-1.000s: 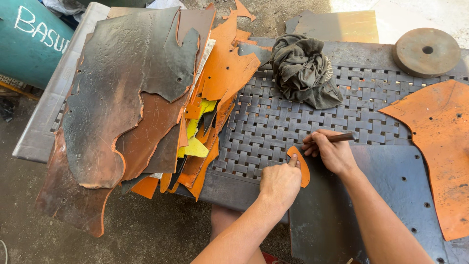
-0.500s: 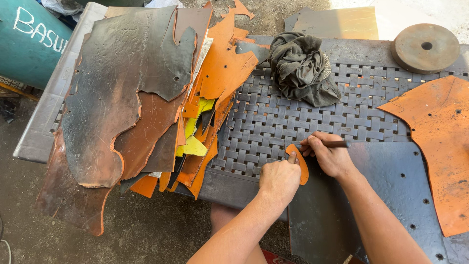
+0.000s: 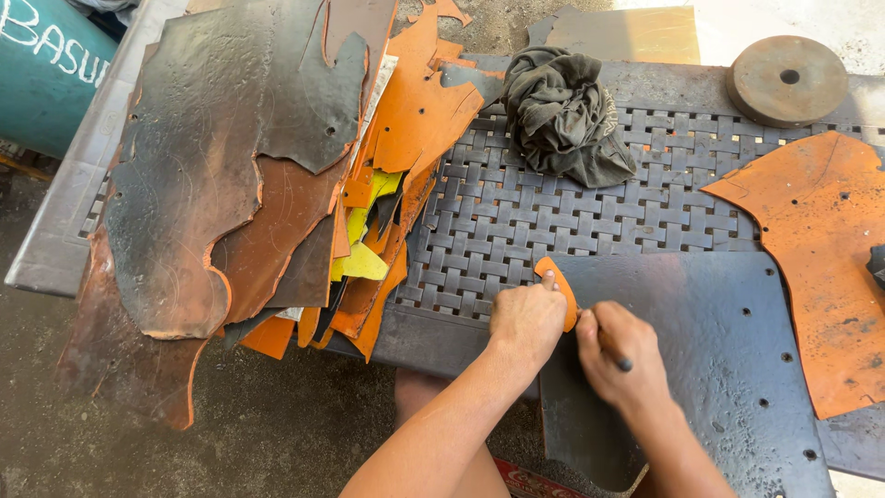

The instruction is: The person uses a knife to cut a small orange leather piece on a dark cutting mat. They repeatedly reposition the piece and trim its edges while seated at a low table.

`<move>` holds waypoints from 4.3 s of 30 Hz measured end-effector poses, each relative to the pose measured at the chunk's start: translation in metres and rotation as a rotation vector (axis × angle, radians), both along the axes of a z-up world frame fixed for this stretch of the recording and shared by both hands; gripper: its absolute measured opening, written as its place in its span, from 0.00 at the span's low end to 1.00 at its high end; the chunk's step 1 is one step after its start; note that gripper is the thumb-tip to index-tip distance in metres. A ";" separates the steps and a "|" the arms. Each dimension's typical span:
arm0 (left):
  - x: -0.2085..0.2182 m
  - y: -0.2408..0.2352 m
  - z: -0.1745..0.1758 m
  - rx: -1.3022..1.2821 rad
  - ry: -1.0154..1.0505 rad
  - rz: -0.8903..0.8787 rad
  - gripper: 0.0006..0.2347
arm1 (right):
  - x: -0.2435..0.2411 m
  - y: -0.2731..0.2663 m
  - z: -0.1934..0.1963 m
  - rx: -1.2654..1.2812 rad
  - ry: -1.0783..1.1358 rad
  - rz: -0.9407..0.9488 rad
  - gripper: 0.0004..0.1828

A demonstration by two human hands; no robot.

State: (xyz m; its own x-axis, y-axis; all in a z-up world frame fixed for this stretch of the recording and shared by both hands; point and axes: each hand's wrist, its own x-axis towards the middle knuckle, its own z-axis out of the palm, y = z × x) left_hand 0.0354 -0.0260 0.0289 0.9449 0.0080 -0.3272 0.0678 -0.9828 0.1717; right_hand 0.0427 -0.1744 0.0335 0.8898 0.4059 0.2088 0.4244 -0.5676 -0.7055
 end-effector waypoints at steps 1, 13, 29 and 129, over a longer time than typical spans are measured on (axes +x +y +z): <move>0.000 -0.001 -0.001 0.007 0.003 -0.008 0.09 | -0.012 0.000 -0.001 -0.061 0.019 -0.014 0.12; 0.028 0.007 0.008 0.034 -0.056 -0.135 0.04 | -0.024 -0.030 -0.024 0.451 0.564 -0.135 0.19; 0.039 -0.006 0.034 0.050 0.081 -0.187 0.05 | -0.033 0.002 -0.018 0.137 0.356 0.017 0.15; -0.078 -0.045 0.004 -0.157 -0.239 0.209 0.14 | 0.067 -0.052 -0.029 0.239 0.259 -0.104 0.14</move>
State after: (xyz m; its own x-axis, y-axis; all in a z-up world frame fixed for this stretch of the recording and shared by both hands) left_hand -0.0430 -0.0706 0.0328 0.9781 0.1767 -0.1098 0.2047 -0.9121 0.3553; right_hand 0.1098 -0.2260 0.0040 0.9596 0.2769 0.0496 0.1631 -0.4042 -0.9000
